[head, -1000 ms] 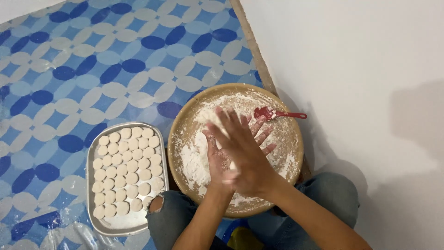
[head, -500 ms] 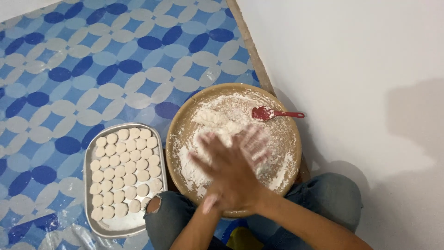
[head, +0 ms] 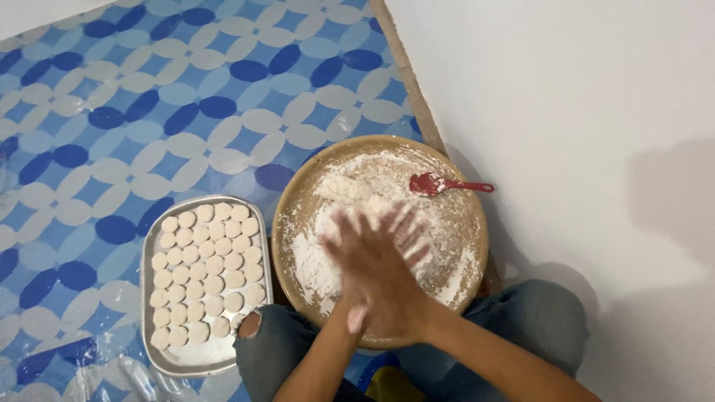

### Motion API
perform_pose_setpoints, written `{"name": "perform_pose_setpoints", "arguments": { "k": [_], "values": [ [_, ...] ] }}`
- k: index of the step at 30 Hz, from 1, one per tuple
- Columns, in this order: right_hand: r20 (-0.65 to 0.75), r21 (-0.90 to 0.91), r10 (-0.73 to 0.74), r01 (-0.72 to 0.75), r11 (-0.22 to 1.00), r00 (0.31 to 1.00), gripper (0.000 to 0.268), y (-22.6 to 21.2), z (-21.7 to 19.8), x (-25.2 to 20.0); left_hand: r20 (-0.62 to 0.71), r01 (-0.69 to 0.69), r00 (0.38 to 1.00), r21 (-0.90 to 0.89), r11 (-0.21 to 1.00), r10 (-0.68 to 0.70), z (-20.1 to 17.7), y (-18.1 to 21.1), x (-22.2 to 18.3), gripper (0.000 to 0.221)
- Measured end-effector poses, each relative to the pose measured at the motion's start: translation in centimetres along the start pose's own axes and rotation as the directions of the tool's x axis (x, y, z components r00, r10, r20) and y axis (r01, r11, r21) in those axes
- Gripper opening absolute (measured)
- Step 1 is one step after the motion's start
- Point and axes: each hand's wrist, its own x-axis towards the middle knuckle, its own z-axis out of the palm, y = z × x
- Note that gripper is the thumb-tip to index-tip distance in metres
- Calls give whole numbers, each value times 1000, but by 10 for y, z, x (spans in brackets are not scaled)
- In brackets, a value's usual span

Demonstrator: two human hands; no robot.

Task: Pinching small pieces of dough from a bowl, rolling them into balls between the palms, and arranging them on a metal tray.

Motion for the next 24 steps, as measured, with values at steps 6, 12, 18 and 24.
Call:
{"name": "perform_pose_setpoints", "arguments": {
  "k": [6,12,18,24],
  "values": [
    [-2,-362,64,-60,930,998,78,28,-45,12,-279,-50,960,-271,961,-29,50,53,4,105],
    [-296,-303,313,-399,865,902,87,43,-87,14,-283,92,958,172,981,-40,65,34,-2,72],
    [-299,378,414,-292,879,860,90,30,-99,22,-476,56,877,216,975,55,51,37,5,41],
    [-96,902,734,-253,350,673,105,35,-106,22,-625,93,780,160,983,28,30,42,5,50]
  ]
}}
